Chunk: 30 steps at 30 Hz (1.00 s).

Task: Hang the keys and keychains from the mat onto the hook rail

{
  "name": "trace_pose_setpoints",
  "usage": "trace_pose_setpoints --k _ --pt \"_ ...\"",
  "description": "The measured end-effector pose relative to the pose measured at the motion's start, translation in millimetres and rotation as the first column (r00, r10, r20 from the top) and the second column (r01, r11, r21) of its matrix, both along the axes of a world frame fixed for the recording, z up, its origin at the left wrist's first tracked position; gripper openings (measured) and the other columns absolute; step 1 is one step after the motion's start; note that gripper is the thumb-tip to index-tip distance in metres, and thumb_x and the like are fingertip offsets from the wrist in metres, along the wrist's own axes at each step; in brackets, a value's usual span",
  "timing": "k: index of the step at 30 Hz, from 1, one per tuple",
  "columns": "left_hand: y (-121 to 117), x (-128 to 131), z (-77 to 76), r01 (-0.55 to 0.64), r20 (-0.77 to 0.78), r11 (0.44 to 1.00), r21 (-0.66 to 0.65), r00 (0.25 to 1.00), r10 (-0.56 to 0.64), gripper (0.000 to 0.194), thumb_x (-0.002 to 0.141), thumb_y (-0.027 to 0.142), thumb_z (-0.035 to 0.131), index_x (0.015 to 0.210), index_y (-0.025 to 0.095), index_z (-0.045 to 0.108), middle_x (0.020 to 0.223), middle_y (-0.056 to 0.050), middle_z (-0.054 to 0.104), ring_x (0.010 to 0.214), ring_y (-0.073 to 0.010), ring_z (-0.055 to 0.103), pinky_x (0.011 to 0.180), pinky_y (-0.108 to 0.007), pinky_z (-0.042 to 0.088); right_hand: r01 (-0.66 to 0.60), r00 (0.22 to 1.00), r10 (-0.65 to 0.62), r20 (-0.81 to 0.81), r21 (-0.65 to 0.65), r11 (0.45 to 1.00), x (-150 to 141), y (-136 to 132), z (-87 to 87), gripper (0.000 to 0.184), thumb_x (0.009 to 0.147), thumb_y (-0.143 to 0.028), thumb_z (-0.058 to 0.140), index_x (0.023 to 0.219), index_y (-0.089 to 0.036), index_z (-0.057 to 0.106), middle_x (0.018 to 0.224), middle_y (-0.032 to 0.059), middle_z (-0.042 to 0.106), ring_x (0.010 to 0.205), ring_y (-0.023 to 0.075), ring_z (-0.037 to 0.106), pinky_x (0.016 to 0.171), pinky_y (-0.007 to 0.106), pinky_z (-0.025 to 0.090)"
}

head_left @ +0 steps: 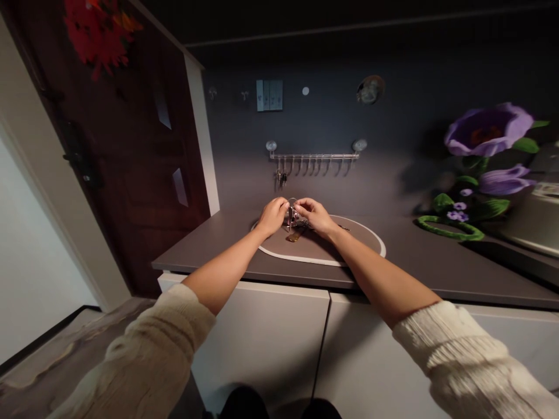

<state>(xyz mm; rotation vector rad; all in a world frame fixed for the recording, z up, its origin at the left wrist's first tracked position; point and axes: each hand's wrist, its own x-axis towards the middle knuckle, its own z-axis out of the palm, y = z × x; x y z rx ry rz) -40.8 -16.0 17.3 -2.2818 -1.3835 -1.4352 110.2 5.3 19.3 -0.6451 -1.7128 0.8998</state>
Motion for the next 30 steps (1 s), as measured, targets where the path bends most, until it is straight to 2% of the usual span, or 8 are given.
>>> trace_pose_setpoints --k 7,13,19,24,30 --pt "1.4 0.9 -1.0 -0.003 0.05 1.0 0.014 0.999 0.002 0.022 0.087 0.027 0.033 0.079 0.018 0.051 0.079 -0.003 0.058 0.077 -0.0132 0.051 0.073 -0.025 0.038 -0.032 0.999 0.031 -0.032 -0.024 0.999 -2.1 -4.1 2.2 0.034 0.059 -0.045 0.066 0.074 -0.017 0.055 0.069 -0.0018 0.057 0.065 0.0092 0.05 0.068 0.024 0.041" --pt "0.7 2.6 -2.3 -0.018 0.066 1.0 0.003 0.998 0.018 0.023 0.088 0.028 0.031 0.08 0.018 0.051 0.08 -0.002 0.059 0.077 -0.0131 0.051 0.072 -0.025 0.039 -0.068 0.993 0.055 -0.103 -0.133 0.989 -2.1 -7.9 2.7 0.035 0.057 -0.045 0.069 0.073 -0.016 0.055 0.067 -0.002 0.058 0.06 0.0083 0.051 0.062 0.023 0.042" --pt "4.8 0.6 -7.4 -0.054 0.037 0.998 0.014 0.998 0.054 0.025 0.088 0.028 0.029 0.082 0.018 0.052 0.08 -0.003 0.059 0.077 -0.0139 0.052 0.072 -0.026 0.039 -0.018 0.987 -0.009 -0.159 -0.167 0.986 -1.0 -10.6 5.0 0.035 0.056 -0.044 0.069 0.072 -0.016 0.056 0.063 -0.0028 0.057 0.053 0.0074 0.049 0.056 0.022 0.04" --pt "8.7 -2.4 -11.5 -0.109 -0.045 0.994 -0.007 0.993 0.108 0.026 0.088 0.028 0.029 0.082 0.019 0.052 0.082 -0.005 0.06 0.079 -0.0158 0.053 0.073 -0.028 0.039 0.012 0.981 -0.048 -0.19 -0.186 0.982 -2.0 -8.4 8.8 0.035 0.056 -0.046 0.069 0.071 -0.017 0.055 0.065 -0.0013 0.058 0.057 0.0102 0.053 0.058 0.025 0.044" --pt "8.9 -4.3 -14.1 -0.169 -0.088 0.985 -0.039 0.982 0.165 0.027 0.089 0.025 0.028 0.08 0.019 0.052 0.082 -0.006 0.061 0.08 -0.0174 0.055 0.072 -0.029 0.039 0.062 0.975 -0.103 -0.196 -0.203 0.977 -8.3 5.6 22.8 0.03 0.058 -0.041 0.067 0.071 -0.017 0.055 0.065 -0.0002 0.059 0.055 0.0097 0.052 0.056 0.025 0.045"
